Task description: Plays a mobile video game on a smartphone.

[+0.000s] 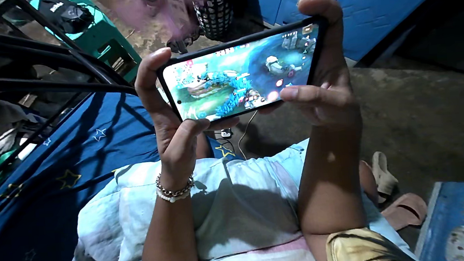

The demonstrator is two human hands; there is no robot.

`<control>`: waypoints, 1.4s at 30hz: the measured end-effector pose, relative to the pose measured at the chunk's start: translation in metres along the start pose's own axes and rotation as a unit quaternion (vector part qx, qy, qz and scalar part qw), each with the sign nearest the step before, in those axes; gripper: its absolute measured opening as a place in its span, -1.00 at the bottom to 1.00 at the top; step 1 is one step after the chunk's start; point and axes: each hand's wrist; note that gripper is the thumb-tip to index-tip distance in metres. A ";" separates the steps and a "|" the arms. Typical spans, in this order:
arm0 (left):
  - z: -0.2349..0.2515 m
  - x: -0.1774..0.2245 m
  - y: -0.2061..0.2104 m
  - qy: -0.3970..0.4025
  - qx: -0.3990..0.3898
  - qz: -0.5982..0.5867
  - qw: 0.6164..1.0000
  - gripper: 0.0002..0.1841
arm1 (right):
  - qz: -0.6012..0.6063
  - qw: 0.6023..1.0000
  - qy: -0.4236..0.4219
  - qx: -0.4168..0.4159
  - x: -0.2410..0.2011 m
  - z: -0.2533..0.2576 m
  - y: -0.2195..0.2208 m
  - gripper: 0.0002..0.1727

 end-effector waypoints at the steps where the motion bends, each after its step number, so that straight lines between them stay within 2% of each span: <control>1: 0.000 0.000 0.000 -0.003 0.002 -0.004 1.000 -0.14 | 0.002 1.000 0.002 0.002 0.000 0.000 0.000 -0.11; 7: 0.000 0.002 0.002 -0.028 0.000 -0.018 0.999 -0.07 | 0.012 1.000 0.006 0.007 0.000 0.000 -0.001 -0.12; 17: 0.000 0.002 0.001 -0.023 -0.008 -0.013 1.000 -0.10 | 0.024 0.999 0.019 0.017 -0.001 -0.001 -0.002 -0.12; 33: 0.002 0.000 0.005 -0.023 -0.012 -0.019 0.999 -0.04 | 0.054 0.998 0.033 0.021 0.000 -0.002 -0.003 -0.13; 42: 0.001 0.001 0.004 -0.019 -0.006 0.035 0.999 0.01 | 0.036 0.999 0.011 0.020 0.003 0.000 -0.003 -0.12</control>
Point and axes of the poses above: each hand's wrist, its own z-axis towards the middle knuckle, its own y-axis out of the palm, x = y × z, and after that the axes turned 11 degrees about -z, right-handed
